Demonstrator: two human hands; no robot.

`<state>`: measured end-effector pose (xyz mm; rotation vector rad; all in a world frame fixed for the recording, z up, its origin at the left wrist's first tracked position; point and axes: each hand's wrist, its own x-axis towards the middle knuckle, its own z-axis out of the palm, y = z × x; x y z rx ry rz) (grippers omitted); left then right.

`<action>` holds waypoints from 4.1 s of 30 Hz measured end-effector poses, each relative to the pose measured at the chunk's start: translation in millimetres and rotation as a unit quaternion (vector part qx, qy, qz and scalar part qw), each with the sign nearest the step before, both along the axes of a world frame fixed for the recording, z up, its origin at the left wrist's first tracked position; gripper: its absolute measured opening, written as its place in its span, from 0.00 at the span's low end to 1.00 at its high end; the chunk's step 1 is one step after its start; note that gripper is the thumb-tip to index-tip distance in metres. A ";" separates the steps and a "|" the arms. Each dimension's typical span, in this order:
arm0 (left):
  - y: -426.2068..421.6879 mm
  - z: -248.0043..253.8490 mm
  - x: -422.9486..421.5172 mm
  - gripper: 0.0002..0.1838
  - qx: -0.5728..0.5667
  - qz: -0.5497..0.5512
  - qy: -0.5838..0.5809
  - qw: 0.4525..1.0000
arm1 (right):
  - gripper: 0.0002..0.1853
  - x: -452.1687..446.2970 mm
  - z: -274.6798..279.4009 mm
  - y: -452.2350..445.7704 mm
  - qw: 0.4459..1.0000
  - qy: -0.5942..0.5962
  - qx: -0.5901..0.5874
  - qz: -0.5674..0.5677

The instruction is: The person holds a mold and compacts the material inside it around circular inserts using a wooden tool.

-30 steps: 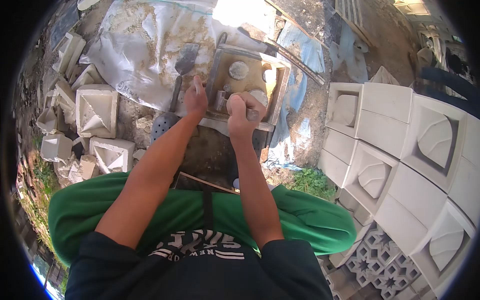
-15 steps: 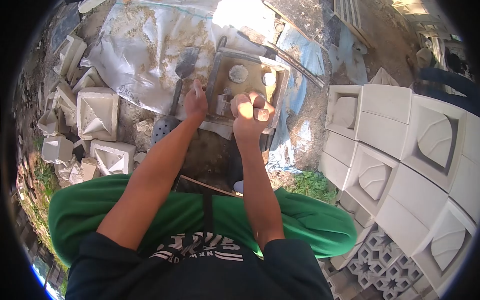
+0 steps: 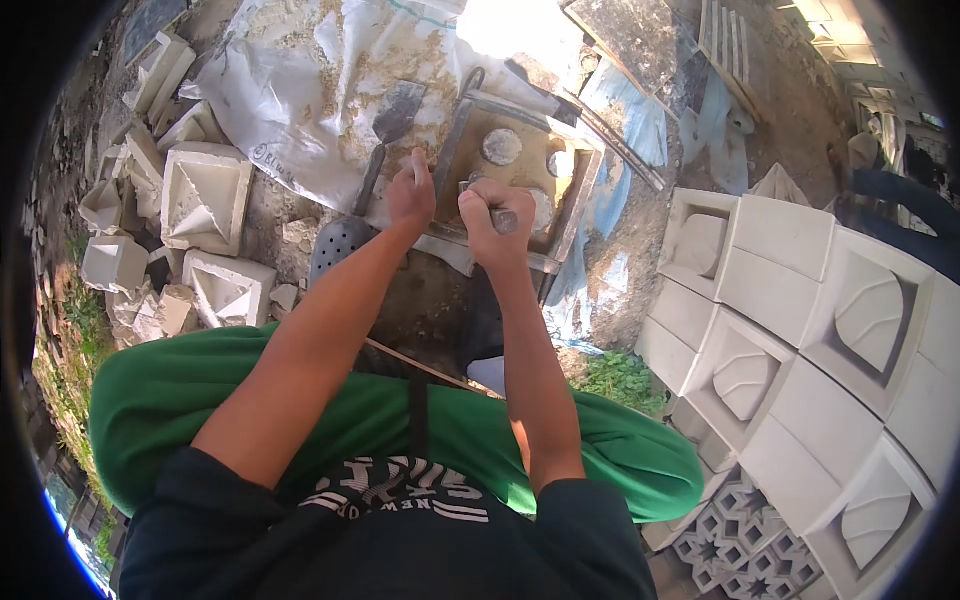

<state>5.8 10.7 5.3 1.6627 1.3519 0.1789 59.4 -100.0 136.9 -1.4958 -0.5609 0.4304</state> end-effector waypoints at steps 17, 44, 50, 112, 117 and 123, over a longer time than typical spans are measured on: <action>-0.2 5.9 -2.9 0.35 -0.012 0.007 -0.027 1.000 | 0.16 3.1 15.0 -1.7 0.992 -0.103 0.035 0.065; -0.3 1.4 0.0 0.34 -0.030 -0.002 -0.019 0.999 | 0.19 0.6 19.7 6.5 0.994 0.074 0.066 0.034; -1.0 1.8 0.0 0.34 -0.013 0.008 -0.024 1.000 | 0.18 2.3 10.9 0.2 0.997 0.013 0.058 0.053; -1.2 -8.9 0.7 0.37 -0.004 -0.005 -0.020 1.000 | 0.22 -15.1 7.9 27.7 0.957 0.075 0.159 -0.231; 1.3 -4.8 -1.1 0.36 -0.011 -0.012 -0.015 1.000 | 0.23 -15.8 47.8 15.0 0.975 0.101 0.113 -0.163; -2.4 -6.7 -0.9 0.35 -0.020 -0.001 -0.037 0.999 | 0.21 -17.6 19.7 9.9 0.990 0.052 0.089 -0.097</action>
